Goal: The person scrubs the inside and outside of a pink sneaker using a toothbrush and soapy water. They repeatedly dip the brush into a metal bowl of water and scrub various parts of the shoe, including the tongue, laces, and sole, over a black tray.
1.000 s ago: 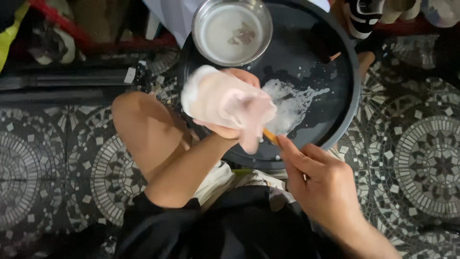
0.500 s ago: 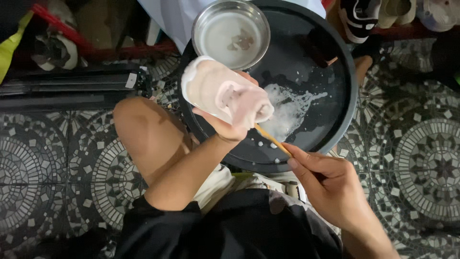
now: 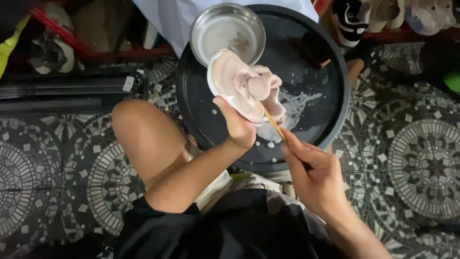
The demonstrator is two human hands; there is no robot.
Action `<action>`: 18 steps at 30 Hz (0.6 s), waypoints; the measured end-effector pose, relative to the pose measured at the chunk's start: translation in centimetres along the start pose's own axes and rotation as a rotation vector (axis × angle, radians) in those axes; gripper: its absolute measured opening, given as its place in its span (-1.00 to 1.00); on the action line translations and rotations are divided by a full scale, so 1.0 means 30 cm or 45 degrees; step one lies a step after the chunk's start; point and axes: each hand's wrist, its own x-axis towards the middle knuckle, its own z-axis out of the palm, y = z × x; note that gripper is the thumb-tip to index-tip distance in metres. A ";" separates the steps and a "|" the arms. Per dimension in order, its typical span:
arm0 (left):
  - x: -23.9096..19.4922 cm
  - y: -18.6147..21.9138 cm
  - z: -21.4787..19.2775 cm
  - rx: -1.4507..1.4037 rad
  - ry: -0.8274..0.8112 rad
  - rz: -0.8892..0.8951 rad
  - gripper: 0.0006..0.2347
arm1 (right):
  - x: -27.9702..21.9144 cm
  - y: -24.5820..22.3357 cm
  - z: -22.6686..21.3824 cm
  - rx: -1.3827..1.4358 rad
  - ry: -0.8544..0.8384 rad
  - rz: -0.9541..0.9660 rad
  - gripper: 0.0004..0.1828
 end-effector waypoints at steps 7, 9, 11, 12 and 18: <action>-0.037 -0.108 -0.164 -0.061 0.485 -0.352 -0.12 | -0.032 0.081 -0.030 -0.118 0.050 0.066 -0.57; -0.079 -0.133 -0.167 0.448 0.252 -0.189 -0.41 | -0.020 0.116 -0.032 -0.236 0.060 -0.007 -0.57; -0.087 -0.054 -0.082 0.425 0.141 -0.302 -0.39 | -0.010 0.121 -0.031 -0.102 0.025 0.043 -0.57; -0.086 -0.013 -0.038 0.404 0.028 -0.408 -0.36 | -0.003 0.122 -0.031 0.034 -0.010 0.086 -0.57; -0.036 -0.042 -0.124 0.053 0.173 -0.381 -0.18 | -0.038 0.112 -0.088 -0.041 -0.076 -0.065 -0.59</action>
